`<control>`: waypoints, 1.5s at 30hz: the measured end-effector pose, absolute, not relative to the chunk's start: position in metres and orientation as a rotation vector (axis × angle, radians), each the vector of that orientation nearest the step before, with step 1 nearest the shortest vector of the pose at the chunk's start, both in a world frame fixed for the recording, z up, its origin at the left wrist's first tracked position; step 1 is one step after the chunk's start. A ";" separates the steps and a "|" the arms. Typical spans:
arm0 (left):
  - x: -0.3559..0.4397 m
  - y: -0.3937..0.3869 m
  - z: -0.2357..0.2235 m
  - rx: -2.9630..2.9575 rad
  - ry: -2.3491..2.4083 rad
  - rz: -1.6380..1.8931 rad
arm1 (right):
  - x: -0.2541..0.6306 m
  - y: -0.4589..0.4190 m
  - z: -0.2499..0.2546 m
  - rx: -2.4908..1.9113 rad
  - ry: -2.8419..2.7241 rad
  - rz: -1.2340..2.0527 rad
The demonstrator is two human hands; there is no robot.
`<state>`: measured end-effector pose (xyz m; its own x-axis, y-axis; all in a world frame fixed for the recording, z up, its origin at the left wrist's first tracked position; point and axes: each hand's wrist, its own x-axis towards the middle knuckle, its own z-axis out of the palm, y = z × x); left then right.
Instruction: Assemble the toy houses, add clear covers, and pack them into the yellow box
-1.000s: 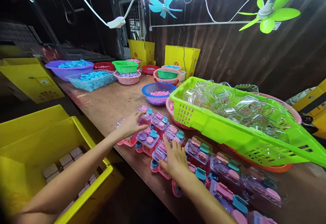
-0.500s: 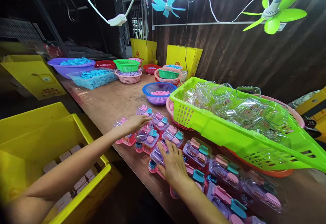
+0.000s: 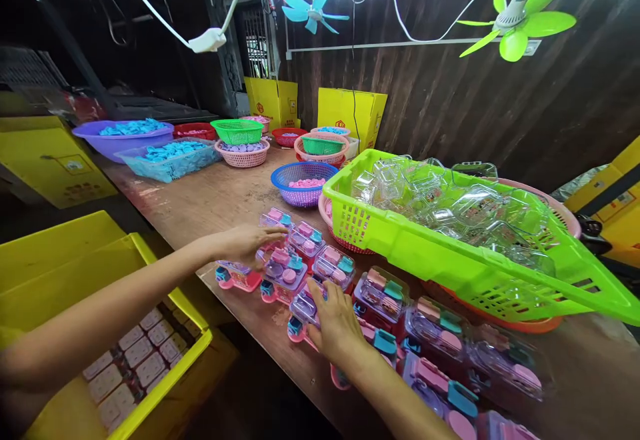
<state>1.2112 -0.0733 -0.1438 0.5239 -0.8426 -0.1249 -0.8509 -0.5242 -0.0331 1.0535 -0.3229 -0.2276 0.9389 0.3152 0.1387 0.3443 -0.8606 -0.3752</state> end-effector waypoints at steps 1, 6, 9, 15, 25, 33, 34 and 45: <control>1.212 -0.075 -0.143 -2.698 1.446 0.131 | 1.055 -0.324 -0.226 -2.670 -0.480 -0.099; 1.216 -0.096 -0.148 -2.664 1.432 0.270 | 1.061 -0.327 -0.219 -2.626 -0.507 -0.062; 1.217 -0.106 -0.153 -2.649 1.440 0.444 | 1.061 -0.329 -0.219 -2.625 -0.552 -0.006; 1.220 -0.102 -0.161 -2.751 1.354 0.549 | 1.064 -0.333 -0.214 -2.628 -0.546 0.051; 1.206 -0.096 -0.161 -2.896 1.206 0.382 | 1.063 -0.335 -0.195 -2.685 -0.651 0.021; 1.235 -0.163 -0.065 -2.898 1.515 -0.870 | 1.131 -0.476 -0.064 -2.857 -0.057 -0.965; 1.244 -0.181 -0.052 -2.862 1.540 -0.972 | 1.145 -0.495 -0.057 -2.999 0.012 -0.781; 1.308 -0.351 -0.029 -2.756 1.553 -0.613 | 1.225 -0.574 -0.036 -3.288 -0.163 -0.700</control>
<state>1.3085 -0.3508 -0.0294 0.4643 -0.8076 0.3636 -0.8383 -0.5332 -0.1140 1.2250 -0.5744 -0.0361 0.9099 0.1396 0.3907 0.0471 -0.9704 0.2368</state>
